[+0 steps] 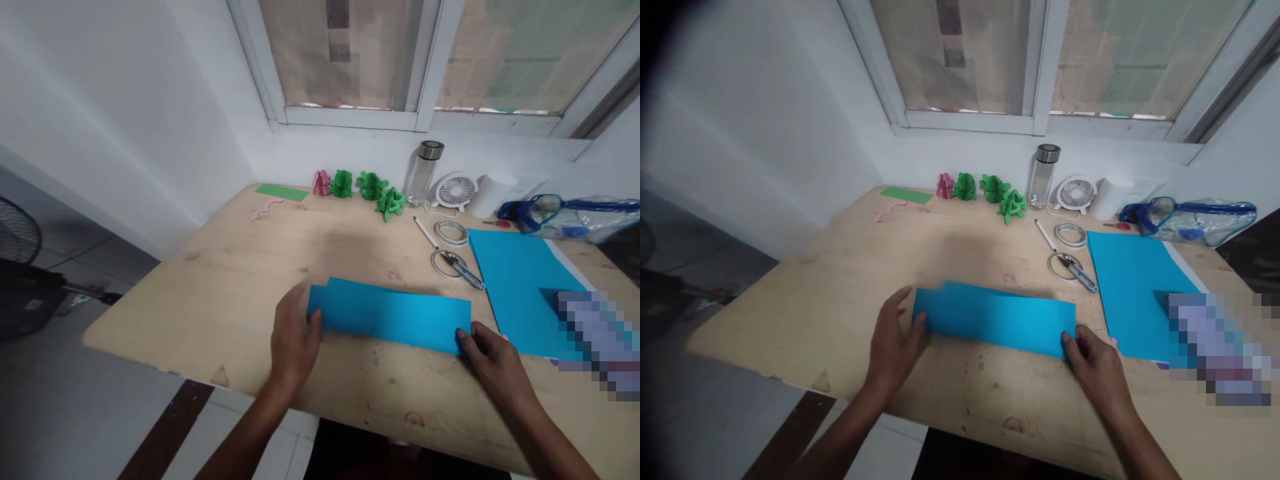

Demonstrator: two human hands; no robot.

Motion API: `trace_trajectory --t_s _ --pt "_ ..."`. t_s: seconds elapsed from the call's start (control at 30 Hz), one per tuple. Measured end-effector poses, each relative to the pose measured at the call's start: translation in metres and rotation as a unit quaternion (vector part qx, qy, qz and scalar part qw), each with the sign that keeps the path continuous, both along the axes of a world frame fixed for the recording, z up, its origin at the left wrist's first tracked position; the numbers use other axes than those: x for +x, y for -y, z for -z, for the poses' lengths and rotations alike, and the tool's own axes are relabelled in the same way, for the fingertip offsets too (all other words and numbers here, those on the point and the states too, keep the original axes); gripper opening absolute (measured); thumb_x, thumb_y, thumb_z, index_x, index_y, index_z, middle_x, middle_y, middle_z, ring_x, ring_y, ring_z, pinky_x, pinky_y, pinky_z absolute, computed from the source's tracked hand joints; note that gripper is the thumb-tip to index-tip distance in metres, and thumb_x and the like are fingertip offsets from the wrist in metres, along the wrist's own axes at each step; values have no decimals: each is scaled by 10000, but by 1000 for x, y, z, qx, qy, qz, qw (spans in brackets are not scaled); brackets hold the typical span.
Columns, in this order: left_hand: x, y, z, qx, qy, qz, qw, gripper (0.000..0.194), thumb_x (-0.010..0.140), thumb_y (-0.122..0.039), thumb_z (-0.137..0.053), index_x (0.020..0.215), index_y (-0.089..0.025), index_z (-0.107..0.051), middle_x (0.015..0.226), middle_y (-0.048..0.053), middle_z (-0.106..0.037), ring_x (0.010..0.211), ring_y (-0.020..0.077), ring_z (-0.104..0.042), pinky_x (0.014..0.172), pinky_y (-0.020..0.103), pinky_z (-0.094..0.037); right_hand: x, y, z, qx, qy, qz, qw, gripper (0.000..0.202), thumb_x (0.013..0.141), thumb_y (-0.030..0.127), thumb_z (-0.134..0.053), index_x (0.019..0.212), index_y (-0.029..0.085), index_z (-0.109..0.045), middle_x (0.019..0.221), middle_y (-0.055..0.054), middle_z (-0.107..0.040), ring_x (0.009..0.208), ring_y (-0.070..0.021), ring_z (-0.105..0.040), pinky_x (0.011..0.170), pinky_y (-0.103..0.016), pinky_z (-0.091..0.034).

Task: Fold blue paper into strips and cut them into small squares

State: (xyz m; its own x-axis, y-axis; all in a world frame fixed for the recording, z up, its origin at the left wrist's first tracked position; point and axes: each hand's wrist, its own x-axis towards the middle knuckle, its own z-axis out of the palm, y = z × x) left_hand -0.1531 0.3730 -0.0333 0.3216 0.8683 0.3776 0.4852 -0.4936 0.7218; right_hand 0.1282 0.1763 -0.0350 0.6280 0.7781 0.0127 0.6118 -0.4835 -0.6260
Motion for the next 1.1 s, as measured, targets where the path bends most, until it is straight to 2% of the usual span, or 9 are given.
trace_trajectory --t_s 0.07,0.1,0.17,0.23,0.3,0.37,0.43,0.7,1.1 --pt "9 18 1 202 -98 52 973 432 896 -275 -506 1324 -237 -458 1412 148 -454 1353 341 -355 1060 580 -305 -1 -4 -2 -5 15 7 1000 408 835 575 -447 609 240 -389 512 38 -414 503 -140 -436 504 -251 -333" --pt "14 26 1 257 -141 78 953 455 897 -265 -514 1348 -255 -452 1442 143 -422 1396 362 -268 1086 622 -224 -2 -5 -3 -7 20 9 1000 408 828 577 -449 602 241 -397 507 34 -424 500 -143 -442 496 -250 -331" --pt "22 36 1 300 -198 96 928 512 896 -293 -530 1396 -264 -423 1471 141 -390 1428 388 -154 1096 666 -114 -2 -7 -5 -9 24 13 1000 410 816 580 -449 588 241 -412 498 28 -442 497 -149 -457 492 -250 -335" --pt "28 40 2 300 -224 102 922 561 894 -370 -536 1425 -253 -400 1489 138 -372 1431 395 -127 1096 674 -53 -3 -8 -7 -11 25 18 999 411 807 583 -448 579 241 -425 496 25 -459 498 -153 -469 498 -254 -346" --pt "31 37 4 293 -246 148 912 577 894 -449 -523 1430 -278 -394 1506 107 -361 1424 378 -170 1102 659 -32 -3 -8 -8 -13 25 25 999 411 801 583 -450 574 241 -428 496 25 -465 498 -154 -474 506 -258 -353" --pt "32 32 6 282 -276 198 897 588 891 -509 -507 1433 -320 -378 1521 76 -342 1414 360 -214 1106 648 -42 -3 -9 -8 -18 24 35 999 413 795 586 -454 570 241 -423 490 29 -451 492 -152 -467 508 -263 -352" --pt "33 28 10 266 -303 224 888 616 883 -547 -505 1443 -340 -351 1535 68 -317 1408 355 -232 1104 642 -77 -3 -9 -9 -30 20 46 998 415 790 593 -453 572 241 -424 486 33 -437 490 -152 -465 509 -269 -345" --pt "40 18 20 232 -318 217 893 629 879 -582 -489 1445 -348 -346 1532 75 -317 1385 361 -278 1088 635 -165 -3 -10 -9 -40 27 69 996 421 783 631 -436 621 247 -490 490 27 -492 497 -177 -504 532 -298 -344" --pt "38 23 20 193 -321 210 903 605 906 -577 -432 1452 -334 -338 1514 100 -342 1368 386 -287 1044 668 -214 1 -12 -5 -84 12 84 993 430 770 664 -441 717 256 -564 580 11 -590 588 -219 -578 606 -327 -378"
